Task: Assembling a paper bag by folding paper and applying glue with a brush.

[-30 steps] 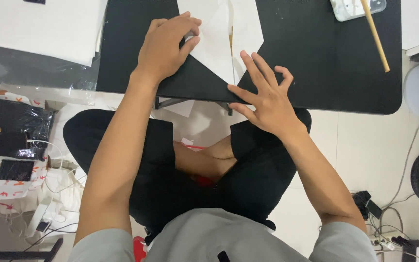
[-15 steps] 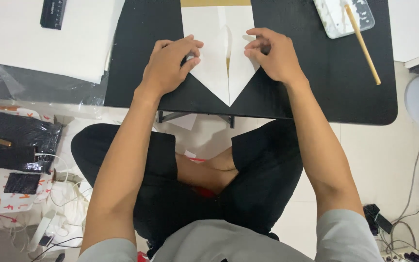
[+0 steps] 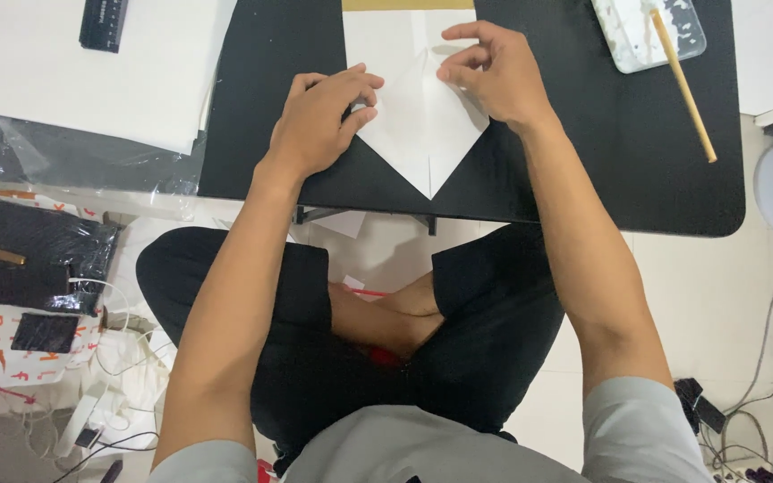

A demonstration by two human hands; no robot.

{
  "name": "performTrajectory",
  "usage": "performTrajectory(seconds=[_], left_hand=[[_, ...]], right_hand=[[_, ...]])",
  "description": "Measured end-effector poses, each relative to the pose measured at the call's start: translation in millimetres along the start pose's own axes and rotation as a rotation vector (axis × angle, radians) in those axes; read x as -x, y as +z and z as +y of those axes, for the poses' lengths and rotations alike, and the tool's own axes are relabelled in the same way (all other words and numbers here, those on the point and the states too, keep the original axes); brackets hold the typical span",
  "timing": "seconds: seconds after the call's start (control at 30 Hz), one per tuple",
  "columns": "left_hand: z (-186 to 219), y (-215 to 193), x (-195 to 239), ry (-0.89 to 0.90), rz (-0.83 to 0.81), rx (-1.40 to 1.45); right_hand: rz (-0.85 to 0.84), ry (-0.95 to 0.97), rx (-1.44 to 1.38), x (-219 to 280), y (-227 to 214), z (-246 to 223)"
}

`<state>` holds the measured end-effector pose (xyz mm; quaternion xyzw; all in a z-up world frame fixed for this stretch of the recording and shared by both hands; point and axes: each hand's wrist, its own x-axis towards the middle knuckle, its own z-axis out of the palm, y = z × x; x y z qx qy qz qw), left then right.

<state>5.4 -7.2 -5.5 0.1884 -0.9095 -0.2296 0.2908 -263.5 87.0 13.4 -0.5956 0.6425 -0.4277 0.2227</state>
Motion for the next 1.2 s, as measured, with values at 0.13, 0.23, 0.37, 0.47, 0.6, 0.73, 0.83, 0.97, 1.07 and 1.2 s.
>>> performTrajectory(seconds=[0.13,0.23,0.37,0.47,0.6,0.73,0.83,0.97,1.07,1.2], left_hand=[[-0.4,0.5,-0.2,-0.005,-0.003,-0.003],[-3.2,2.8,-0.2,-0.007,0.005,-0.018],[-0.9,0.7,-0.6,-0.021,-0.006,0.005],[-1.6,1.6,-0.4,-0.019,-0.001,-0.016],[-4.6,4.7,-0.5,-0.011,0.005,-0.035],[-2.4,3.4,-0.5,-0.016,0.014,-0.046],[-2.8,2.9,-0.1,-0.01,0.026,-0.031],[-5.2,5.4,0.3,-0.029,0.043,-0.067],[-11.1,8.6,-0.6,-0.043,0.042,-0.044],[-5.5,3.5,-1.6,-0.026,0.065,0.044]], right_hand=[[0.077,-0.091,0.057,-10.3,9.1,-5.0],[0.101,-0.164,0.062,-15.2,13.0,-5.4],[0.1,-0.155,-0.035,-15.6,14.5,-10.9],[0.088,-0.131,-0.065,-18.1,15.2,-4.4],[0.078,-0.107,-0.09,-19.9,16.1,-6.2],[0.098,-0.118,-0.055,-22.6,17.0,-6.1],[0.082,-0.125,-0.083,-26.2,15.7,-5.8],[0.01,-0.313,0.186,-28.1,9.3,-20.8],[-0.17,-0.403,0.567,-40.9,13.2,-23.3],[-0.341,-0.368,0.778,-60.6,38.3,-29.6]])
